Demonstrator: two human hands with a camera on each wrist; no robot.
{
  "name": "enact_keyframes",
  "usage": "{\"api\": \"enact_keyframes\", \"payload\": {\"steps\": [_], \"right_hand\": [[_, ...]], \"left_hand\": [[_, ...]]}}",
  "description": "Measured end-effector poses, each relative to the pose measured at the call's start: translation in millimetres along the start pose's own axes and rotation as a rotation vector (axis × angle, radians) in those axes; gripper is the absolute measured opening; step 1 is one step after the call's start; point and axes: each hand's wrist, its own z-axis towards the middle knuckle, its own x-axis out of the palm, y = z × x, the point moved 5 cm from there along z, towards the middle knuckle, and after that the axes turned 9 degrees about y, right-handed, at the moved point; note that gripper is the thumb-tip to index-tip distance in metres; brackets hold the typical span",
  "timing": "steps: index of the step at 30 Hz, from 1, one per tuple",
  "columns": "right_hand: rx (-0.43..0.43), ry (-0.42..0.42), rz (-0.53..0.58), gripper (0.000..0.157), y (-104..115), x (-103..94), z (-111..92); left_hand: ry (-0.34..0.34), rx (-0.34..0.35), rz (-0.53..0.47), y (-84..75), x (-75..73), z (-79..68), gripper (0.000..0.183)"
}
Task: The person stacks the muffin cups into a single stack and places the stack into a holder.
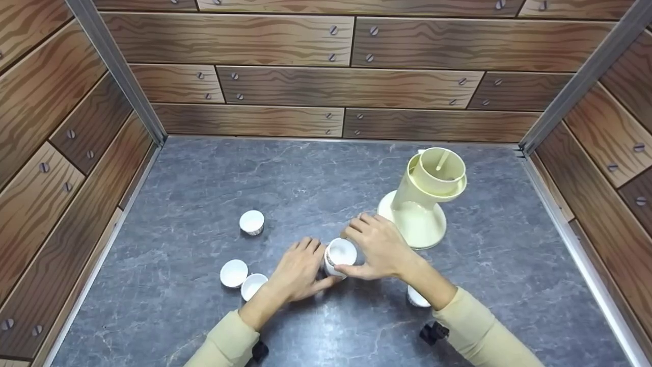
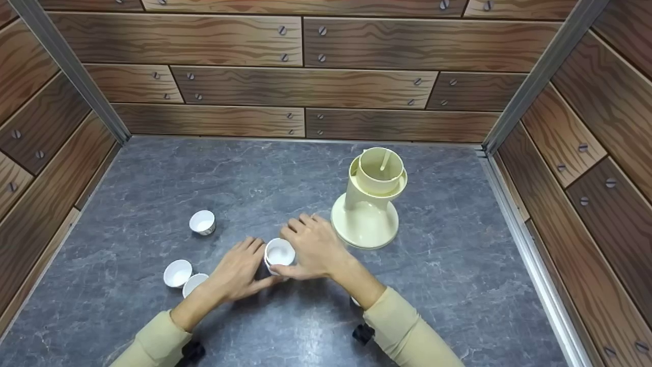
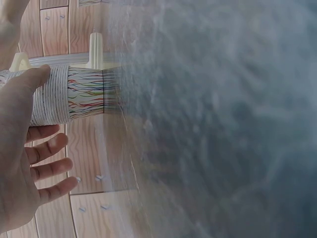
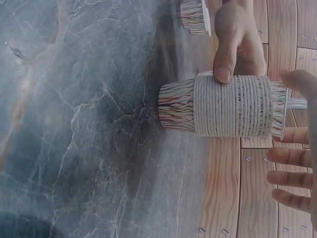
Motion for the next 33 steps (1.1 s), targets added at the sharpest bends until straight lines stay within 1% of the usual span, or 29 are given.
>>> {"api": "enact_keyframes", "payload": {"steps": [8,24,33], "right_hand": [[0.02,0.035,0.008,0.064,0,5.7,-1],[0.024,0.056,0.012,0.063,1,11.7,-2],[0.022,0.06,0.01,0.063,2,13.3,-2]], "left_hand": [[-0.064,0.021,0.011,-1.2,-1.5,-2.0,0.068],[-0.045,0.015,0.008,-1.5,-1.6,-1.5,0.069],[-0.057,0.022,0.02,-1.3,-2.2,-1.7,0.07]]}}
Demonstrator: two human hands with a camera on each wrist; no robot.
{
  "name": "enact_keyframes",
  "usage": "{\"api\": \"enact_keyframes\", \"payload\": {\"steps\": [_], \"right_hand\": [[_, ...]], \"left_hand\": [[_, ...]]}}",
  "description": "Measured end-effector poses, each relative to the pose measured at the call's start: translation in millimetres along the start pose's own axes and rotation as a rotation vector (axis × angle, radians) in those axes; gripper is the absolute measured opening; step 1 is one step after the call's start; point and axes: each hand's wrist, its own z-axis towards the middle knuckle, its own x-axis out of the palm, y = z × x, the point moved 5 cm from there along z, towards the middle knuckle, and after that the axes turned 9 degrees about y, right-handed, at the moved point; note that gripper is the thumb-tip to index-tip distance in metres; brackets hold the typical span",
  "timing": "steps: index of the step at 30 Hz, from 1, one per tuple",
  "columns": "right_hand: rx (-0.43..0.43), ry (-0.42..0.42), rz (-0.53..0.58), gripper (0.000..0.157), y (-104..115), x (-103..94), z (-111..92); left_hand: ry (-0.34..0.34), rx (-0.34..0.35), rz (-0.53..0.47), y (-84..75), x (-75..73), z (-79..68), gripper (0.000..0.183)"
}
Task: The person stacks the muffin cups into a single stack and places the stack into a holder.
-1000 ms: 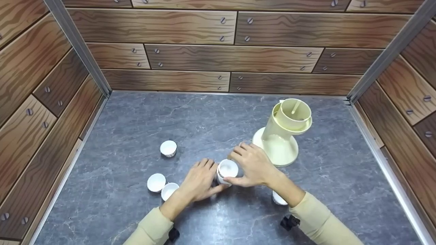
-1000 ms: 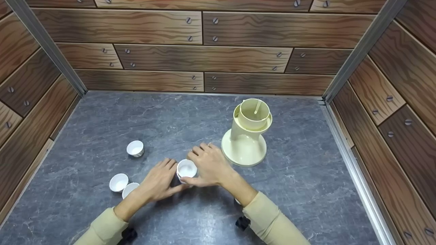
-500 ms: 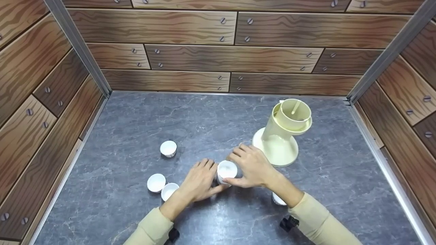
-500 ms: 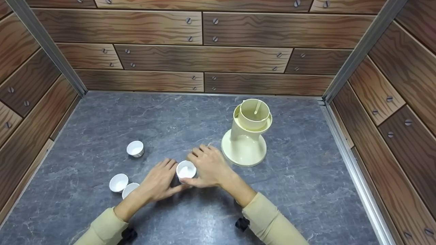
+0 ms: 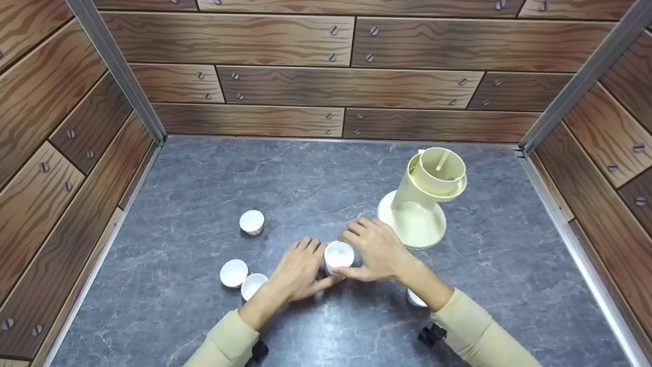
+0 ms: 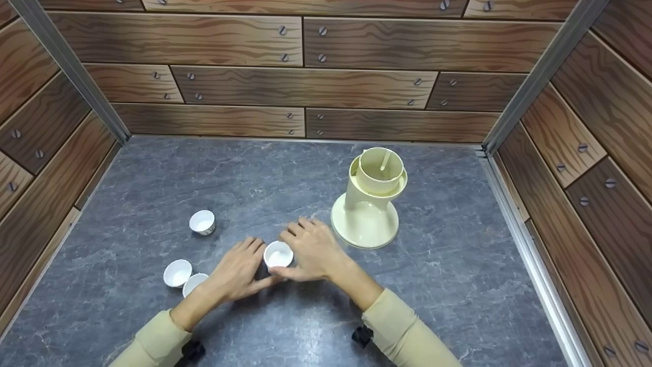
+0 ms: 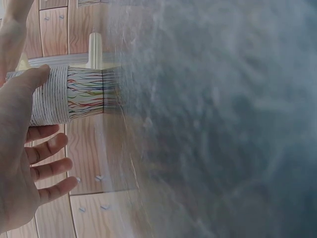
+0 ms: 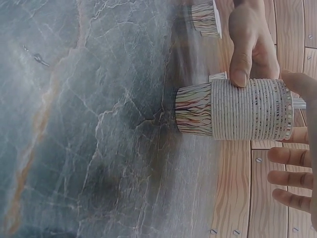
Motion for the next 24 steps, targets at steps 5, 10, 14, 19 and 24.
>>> {"api": "enact_keyframes", "payload": {"steps": [5,10,14,19,24], "right_hand": [[-0.005,-0.014,0.002,0.063,-0.3,0.8,-0.6],[-0.007,-0.01,0.006,0.063,-0.9,2.3,-0.6],[-0.014,-0.016,0.007,0.063,-0.9,2.4,-0.5],[-0.017,-0.026,0.007,0.064,-0.9,1.5,-1.7],[0.0,-0.03,0.015,0.065,-4.1,-1.6,-4.7]], "left_hand": [[0.005,-0.008,-0.006,0.6,0.0,0.3,0.07],[0.008,-0.009,-0.008,0.5,-0.1,0.3,0.069],[0.02,-0.013,-0.008,0.6,0.6,0.4,0.069],[0.011,-0.008,-0.004,0.3,0.4,0.5,0.068],[-0.005,-0.001,-0.008,0.4,0.1,0.1,0.068]]}}
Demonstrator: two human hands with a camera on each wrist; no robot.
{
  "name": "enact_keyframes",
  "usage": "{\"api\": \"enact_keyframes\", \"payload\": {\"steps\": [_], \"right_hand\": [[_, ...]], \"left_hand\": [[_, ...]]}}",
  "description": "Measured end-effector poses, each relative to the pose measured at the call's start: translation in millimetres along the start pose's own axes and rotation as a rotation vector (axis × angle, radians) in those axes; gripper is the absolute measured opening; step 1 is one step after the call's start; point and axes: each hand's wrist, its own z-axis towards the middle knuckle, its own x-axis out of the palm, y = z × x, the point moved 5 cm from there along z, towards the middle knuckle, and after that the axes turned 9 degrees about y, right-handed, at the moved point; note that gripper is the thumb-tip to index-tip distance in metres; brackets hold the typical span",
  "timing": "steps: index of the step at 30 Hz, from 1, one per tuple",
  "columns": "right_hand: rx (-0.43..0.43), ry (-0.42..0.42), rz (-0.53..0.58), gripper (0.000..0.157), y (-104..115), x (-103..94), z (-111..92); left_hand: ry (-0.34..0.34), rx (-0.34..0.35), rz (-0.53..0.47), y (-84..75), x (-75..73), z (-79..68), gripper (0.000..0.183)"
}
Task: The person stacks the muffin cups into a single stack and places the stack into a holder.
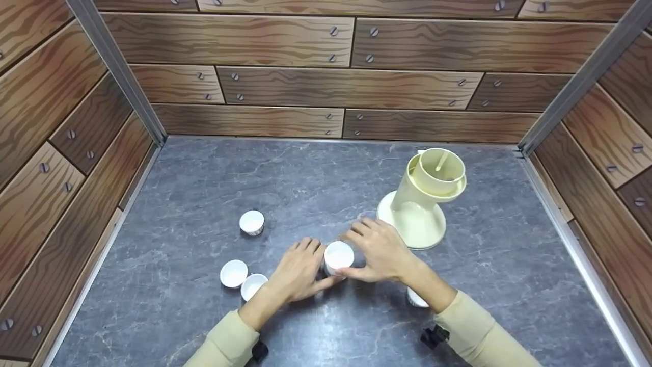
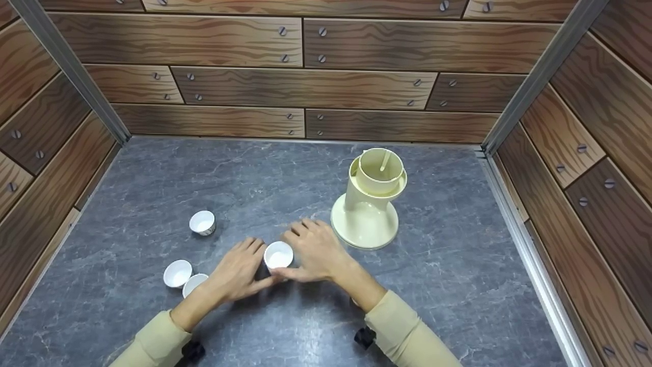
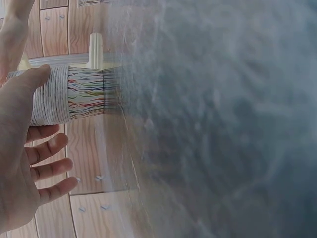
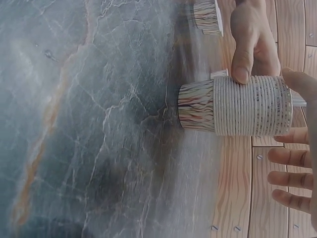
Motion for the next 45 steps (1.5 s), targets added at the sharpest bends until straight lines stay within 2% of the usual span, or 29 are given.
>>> {"api": "enact_keyframes", "payload": {"steps": [4,12,22,33,39,45], "right_hand": [[0.02,0.003,-0.004,0.066,-4,-4.4,-3],[0.001,-0.001,-0.059,0.07,-10,-11.0,-15],[0.005,-0.012,-0.036,0.07,-23,-17.8,-38],[0.037,0.0,0.006,0.07,-39,-18.1,-64],[0.051,-0.01,0.035,0.069,-44,-15.5,-79],[0.065,-0.031,0.041,0.07,-48,-9.7,-97]], "left_hand": [[0.018,-0.016,-0.016,1.4,1.2,-0.2,0.072],[0.028,-0.018,-0.03,1.8,1.4,-0.1,0.07],[0.048,-0.022,-0.033,1.6,1.2,0.8,0.069],[0.048,-0.021,-0.032,1.1,1.4,0.5,0.07],[0.022,-0.012,-0.029,1.0,1.6,0.0,0.068],[0.049,-0.018,-0.04,0.9,3.3,0.7,0.069]]}}
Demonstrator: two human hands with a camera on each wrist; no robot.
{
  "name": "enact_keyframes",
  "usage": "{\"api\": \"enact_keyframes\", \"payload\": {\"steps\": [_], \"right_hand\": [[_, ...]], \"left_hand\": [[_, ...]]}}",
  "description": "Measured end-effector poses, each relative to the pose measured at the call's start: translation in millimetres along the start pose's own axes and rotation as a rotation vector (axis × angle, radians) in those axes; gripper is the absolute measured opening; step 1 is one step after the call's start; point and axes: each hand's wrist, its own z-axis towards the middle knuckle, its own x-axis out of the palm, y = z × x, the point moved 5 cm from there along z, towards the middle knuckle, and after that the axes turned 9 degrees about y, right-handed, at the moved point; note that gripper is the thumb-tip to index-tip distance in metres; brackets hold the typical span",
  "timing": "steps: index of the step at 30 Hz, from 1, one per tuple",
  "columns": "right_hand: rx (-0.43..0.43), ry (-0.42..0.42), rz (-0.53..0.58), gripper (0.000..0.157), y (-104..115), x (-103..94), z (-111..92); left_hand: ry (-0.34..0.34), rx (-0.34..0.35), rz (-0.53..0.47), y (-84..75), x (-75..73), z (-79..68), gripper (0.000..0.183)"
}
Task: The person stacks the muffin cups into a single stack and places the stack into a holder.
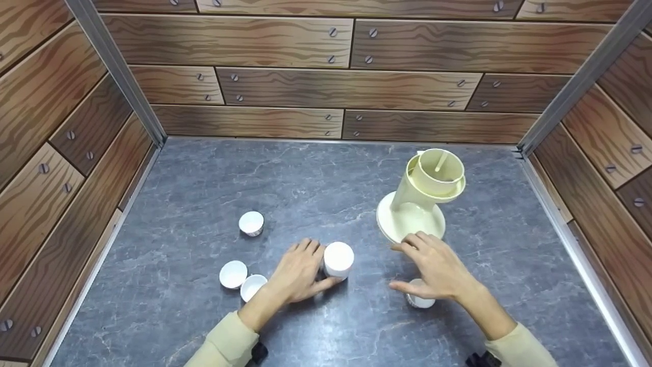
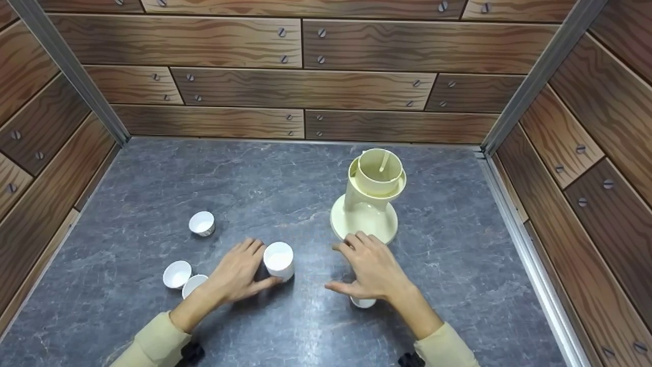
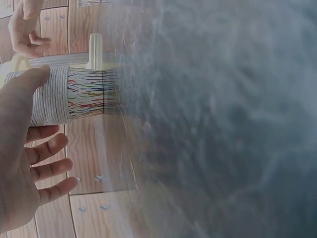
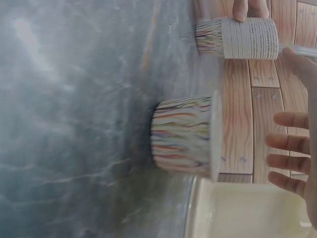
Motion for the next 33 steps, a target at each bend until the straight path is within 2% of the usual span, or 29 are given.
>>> {"api": "enact_keyframes", "payload": {"steps": [8,17,22,33], "right_hand": [[0.016,0.001,-0.011,0.074,-6,5.0,-19],[0.073,0.039,0.001,0.081,-11,12.1,-41],[0.104,0.065,-0.003,0.081,-12,16.7,-51],[0.096,0.107,-0.059,0.082,-13,23.5,-59]], "left_hand": [[-0.016,0.014,0.002,-0.2,-2.3,0.5,0.069],[0.003,0.004,0.009,-0.8,-2.3,0.1,0.073],[-0.013,0.004,0.011,-1.4,-2.4,-1.2,0.072],[-0.035,0.011,0.008,-1.6,-3.4,-1.1,0.07]]}}
